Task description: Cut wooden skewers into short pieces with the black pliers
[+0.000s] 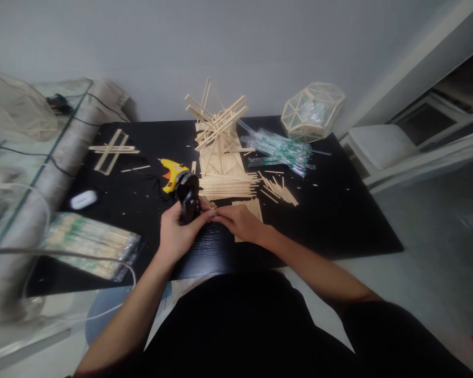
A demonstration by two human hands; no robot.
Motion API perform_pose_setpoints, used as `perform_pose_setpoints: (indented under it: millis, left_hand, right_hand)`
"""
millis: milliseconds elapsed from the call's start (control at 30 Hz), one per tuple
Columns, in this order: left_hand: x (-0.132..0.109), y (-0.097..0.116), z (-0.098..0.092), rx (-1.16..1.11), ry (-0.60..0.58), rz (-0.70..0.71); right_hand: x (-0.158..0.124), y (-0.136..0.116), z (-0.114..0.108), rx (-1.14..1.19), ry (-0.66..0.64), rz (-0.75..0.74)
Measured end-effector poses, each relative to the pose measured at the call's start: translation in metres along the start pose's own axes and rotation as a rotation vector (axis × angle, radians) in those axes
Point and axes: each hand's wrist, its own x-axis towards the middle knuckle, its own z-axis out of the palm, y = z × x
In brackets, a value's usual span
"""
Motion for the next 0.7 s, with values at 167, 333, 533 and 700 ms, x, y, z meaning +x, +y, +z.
perform_pose_setpoints:
  millis: [167, 333, 533, 700]
  left_hand:
    - [0.0000, 0.0000, 0.0001, -0.013, -0.012, 0.004]
    - [0.0011, 0.0017, 0.0008, -0.027, -0.022, 0.005]
    - [0.0018, 0.0003, 0.0003, -0.012, -0.016, 0.012]
    - [0.0012, -0.0002, -0.0003, 0.005, -0.007, 0.000]
  right_hand:
    - [-0.0002, 0.0019, -0.0003, -0.016, -0.011, 0.010]
    - [-0.0007, 0.0037, 0.0013, -0.006, 0.023, -0.018]
    - [-0.0010, 0.0003, 0.0012, -0.008, 0.030, 0.017]
    - [-0.0006, -0.0007, -0.0004, -0.014, -0.006, 0.036]
